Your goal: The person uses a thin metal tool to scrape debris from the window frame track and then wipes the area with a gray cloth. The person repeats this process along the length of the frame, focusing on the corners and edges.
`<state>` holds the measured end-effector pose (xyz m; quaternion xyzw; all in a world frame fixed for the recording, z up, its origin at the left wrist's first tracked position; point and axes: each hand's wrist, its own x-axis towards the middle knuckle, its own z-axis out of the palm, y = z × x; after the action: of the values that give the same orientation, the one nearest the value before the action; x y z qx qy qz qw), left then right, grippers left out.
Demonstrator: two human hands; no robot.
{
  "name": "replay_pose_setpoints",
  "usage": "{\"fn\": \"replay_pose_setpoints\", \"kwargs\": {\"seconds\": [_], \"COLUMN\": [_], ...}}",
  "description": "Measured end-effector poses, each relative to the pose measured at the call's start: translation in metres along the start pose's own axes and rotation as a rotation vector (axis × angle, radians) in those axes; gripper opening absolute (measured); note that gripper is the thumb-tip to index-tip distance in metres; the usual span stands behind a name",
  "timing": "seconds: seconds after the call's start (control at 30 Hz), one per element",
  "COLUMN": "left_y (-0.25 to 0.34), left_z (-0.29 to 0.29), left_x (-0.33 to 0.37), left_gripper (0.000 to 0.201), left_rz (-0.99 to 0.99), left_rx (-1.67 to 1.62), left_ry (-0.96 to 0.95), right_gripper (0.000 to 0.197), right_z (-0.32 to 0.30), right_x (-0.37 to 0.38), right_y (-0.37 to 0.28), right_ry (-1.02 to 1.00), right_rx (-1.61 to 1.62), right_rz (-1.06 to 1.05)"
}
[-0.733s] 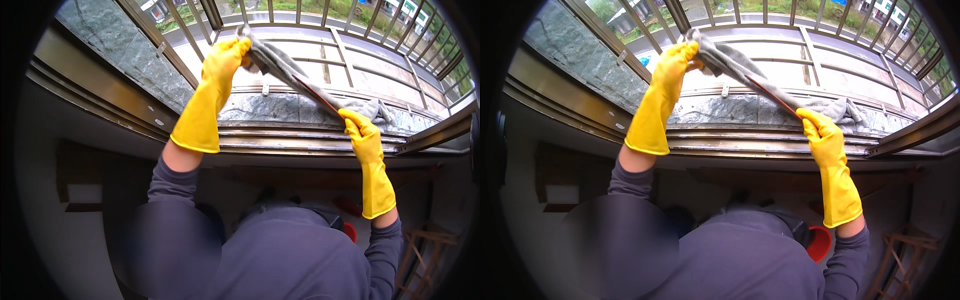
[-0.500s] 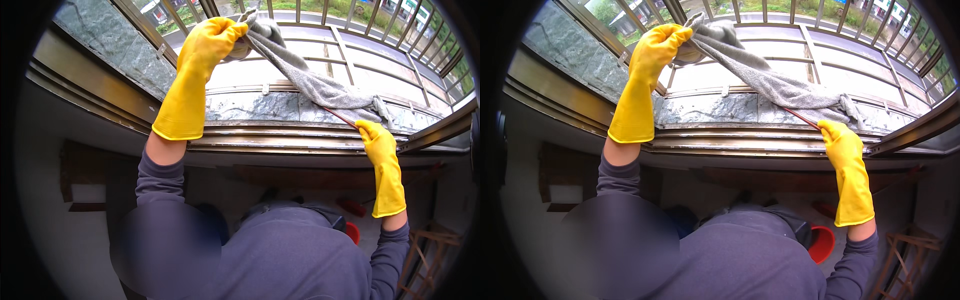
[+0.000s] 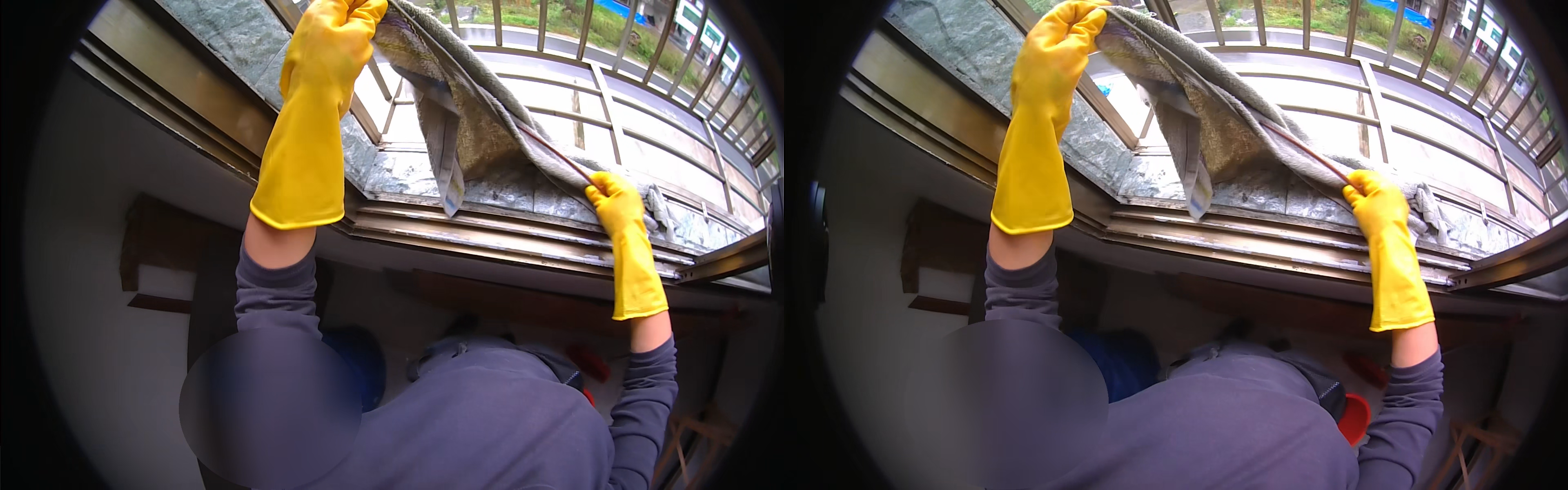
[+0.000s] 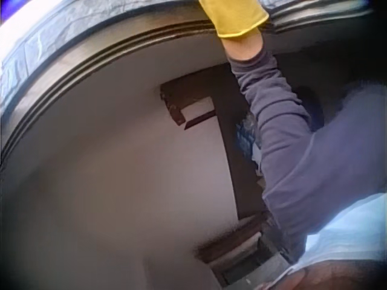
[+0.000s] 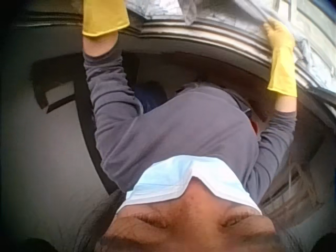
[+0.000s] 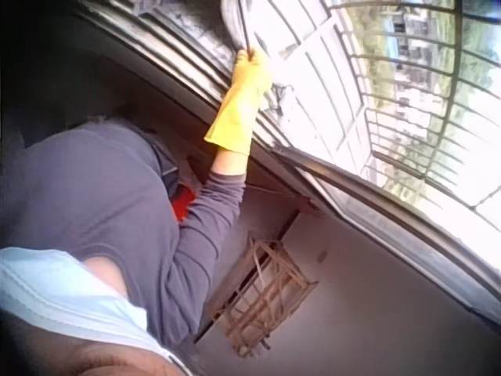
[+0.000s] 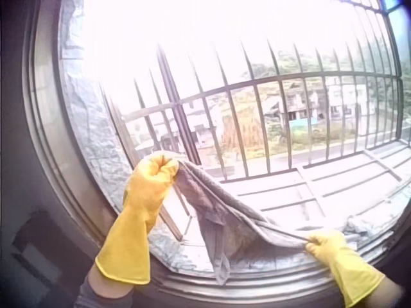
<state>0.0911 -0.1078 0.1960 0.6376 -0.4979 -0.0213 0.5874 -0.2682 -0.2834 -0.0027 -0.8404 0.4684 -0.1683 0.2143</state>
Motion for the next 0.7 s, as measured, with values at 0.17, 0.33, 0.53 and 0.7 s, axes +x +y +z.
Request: {"fn": "replay_pose_setpoints", "kwargs": {"seconds": [0.17, 0.33, 0.53, 0.7], "left_y": [0.05, 0.034, 0.011, -0.006], "left_z": [-0.008, -0.016, -0.025, -0.025], "left_x": [-0.051, -0.115, -0.175, -0.196], "left_gripper": [0.02, 0.017, 0.01, 0.019], "left_rz": [-0.094, -0.062, -0.142, -0.074], "left_rx": [0.288, -0.072, 0.25, 0.498], "left_ry": [0.104, 0.026, -0.517, -0.753], "right_gripper": [0.023, 0.027, 0.022, 0.035], "right_z": [-0.069, -0.151, -0.142, -0.168], "right_x": [0.014, -0.049, -0.104, -0.129], "right_y": [0.043, 0.044, 0.037, 0.003], "right_ry": [0.484, 0.352, -0.075, -0.116], "right_rx": [0.54, 0.224, -0.471, 0.092], "right_rz": [-0.138, 0.072, 0.238, -0.115]}}
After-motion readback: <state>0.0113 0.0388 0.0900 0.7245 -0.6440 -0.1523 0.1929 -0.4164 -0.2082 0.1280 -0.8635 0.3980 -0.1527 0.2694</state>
